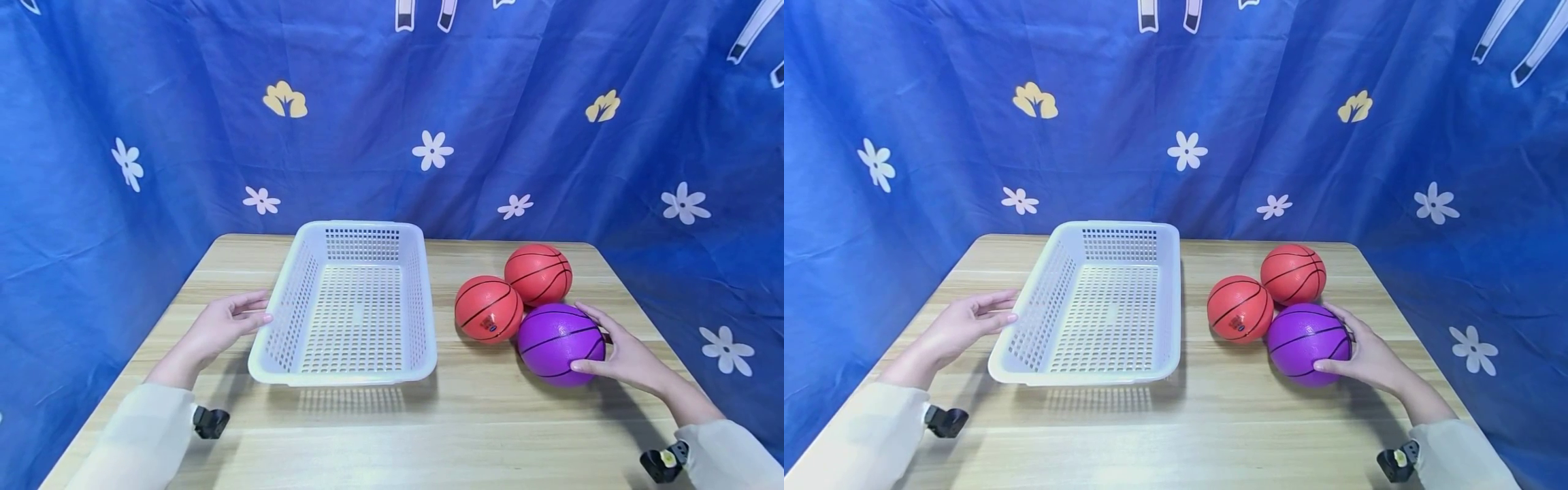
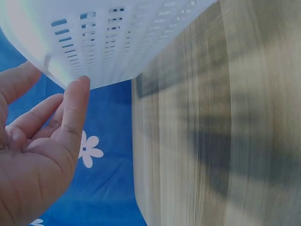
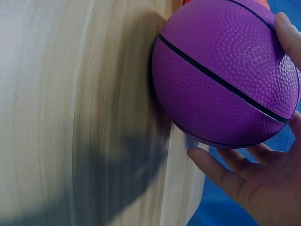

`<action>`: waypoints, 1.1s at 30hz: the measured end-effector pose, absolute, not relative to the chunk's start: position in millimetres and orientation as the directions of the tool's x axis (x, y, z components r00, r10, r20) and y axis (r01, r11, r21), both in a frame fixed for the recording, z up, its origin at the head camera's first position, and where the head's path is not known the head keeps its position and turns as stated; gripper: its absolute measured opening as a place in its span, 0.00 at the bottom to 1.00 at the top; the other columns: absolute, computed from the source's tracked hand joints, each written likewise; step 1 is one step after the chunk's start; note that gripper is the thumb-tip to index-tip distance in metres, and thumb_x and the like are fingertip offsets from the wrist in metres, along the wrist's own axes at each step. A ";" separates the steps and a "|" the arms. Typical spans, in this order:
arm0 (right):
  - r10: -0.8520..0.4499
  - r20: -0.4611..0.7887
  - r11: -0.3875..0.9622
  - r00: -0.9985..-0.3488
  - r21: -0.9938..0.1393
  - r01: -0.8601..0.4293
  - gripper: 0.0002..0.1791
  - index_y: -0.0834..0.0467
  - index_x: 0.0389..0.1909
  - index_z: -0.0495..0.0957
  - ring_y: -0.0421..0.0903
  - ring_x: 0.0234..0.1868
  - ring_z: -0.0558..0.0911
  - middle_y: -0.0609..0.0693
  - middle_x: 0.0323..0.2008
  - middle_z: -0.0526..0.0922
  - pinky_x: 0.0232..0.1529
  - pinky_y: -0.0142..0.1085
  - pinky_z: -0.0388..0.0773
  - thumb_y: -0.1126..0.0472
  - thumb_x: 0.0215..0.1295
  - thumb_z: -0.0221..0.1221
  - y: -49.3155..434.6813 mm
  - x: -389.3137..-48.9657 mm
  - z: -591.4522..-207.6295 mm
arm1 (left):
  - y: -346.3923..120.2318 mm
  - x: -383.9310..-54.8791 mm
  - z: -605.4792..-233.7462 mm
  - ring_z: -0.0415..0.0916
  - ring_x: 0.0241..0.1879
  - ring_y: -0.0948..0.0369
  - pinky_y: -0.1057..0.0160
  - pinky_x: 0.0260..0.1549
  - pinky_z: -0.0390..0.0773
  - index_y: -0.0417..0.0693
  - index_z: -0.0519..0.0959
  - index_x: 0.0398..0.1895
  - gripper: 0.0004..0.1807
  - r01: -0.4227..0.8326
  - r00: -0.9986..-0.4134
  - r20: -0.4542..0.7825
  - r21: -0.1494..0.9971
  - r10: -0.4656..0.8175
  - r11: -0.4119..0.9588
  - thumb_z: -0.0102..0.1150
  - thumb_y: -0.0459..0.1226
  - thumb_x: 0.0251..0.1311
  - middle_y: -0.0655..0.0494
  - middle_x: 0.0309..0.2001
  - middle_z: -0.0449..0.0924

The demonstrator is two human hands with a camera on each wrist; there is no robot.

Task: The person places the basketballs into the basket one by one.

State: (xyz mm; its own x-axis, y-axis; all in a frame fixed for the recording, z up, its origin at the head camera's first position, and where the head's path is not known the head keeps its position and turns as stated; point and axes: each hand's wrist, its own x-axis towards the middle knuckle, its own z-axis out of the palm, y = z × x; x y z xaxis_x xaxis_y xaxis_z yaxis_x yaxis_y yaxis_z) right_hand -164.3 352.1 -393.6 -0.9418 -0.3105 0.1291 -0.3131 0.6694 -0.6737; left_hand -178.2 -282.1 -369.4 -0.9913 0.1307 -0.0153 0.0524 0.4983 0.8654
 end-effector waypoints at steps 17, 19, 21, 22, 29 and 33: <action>-0.279 0.140 0.663 -0.950 -0.688 -0.295 0.53 0.56 0.71 0.56 0.69 0.52 0.72 0.63 0.61 0.64 0.37 0.35 0.80 0.60 0.45 0.75 357.1 -160.6 -394.9 | -276.7 -179.2 -367.9 0.74 0.42 0.74 0.74 0.42 0.76 0.23 0.62 0.64 0.30 0.027 -0.992 -0.024 0.914 0.120 0.404 0.59 0.31 0.62 0.27 0.57 0.69; -0.277 0.159 0.676 -0.948 -0.669 -0.309 0.53 0.55 0.71 0.56 0.67 0.51 0.73 0.62 0.61 0.65 0.38 0.34 0.80 0.60 0.44 0.75 359.2 -159.7 -393.9 | -276.7 -179.5 -368.5 0.75 0.42 0.73 0.74 0.42 0.76 0.23 0.62 0.64 0.30 0.026 -0.992 -0.025 0.919 0.122 0.394 0.59 0.30 0.62 0.27 0.57 0.69; -0.266 0.173 0.687 -0.948 -0.656 -0.312 0.53 0.54 0.71 0.57 0.58 0.51 0.75 0.59 0.60 0.65 0.38 0.32 0.79 0.61 0.44 0.75 361.6 -158.3 -391.6 | -277.1 -179.8 -369.3 0.75 0.42 0.73 0.74 0.42 0.76 0.23 0.62 0.64 0.30 0.025 -0.992 -0.025 0.923 0.123 0.385 0.59 0.30 0.62 0.27 0.57 0.69; -0.262 0.182 0.688 -0.948 -0.654 -0.316 0.53 0.53 0.72 0.56 0.51 0.51 0.75 0.56 0.60 0.66 0.38 0.31 0.79 0.61 0.44 0.75 363.1 -157.8 -389.9 | -277.4 -179.9 -369.8 0.75 0.42 0.73 0.74 0.42 0.76 0.23 0.61 0.64 0.30 0.024 -0.992 -0.025 0.925 0.124 0.379 0.59 0.30 0.62 0.26 0.57 0.69; -0.264 0.267 0.604 -0.927 -0.703 -0.375 0.53 0.53 0.72 0.56 0.27 0.48 0.72 0.33 0.55 0.68 0.36 0.29 0.80 0.72 0.44 0.72 372.2 -156.4 -369.5 | -279.0 -180.6 -372.9 0.75 0.42 0.72 0.73 0.43 0.76 0.24 0.61 0.65 0.31 0.013 -0.993 -0.031 0.934 0.118 0.356 0.59 0.30 0.62 0.27 0.57 0.69; -0.258 0.322 0.551 -0.911 -0.725 -0.413 0.54 0.55 0.72 0.56 0.31 0.46 0.75 0.36 0.52 0.72 0.32 0.29 0.80 0.79 0.43 0.69 371.6 -158.8 -351.7 | -279.2 -180.6 -374.1 0.75 0.42 0.72 0.73 0.43 0.76 0.24 0.61 0.65 0.31 0.014 -0.992 -0.028 0.941 0.121 0.339 0.59 0.30 0.62 0.27 0.57 0.69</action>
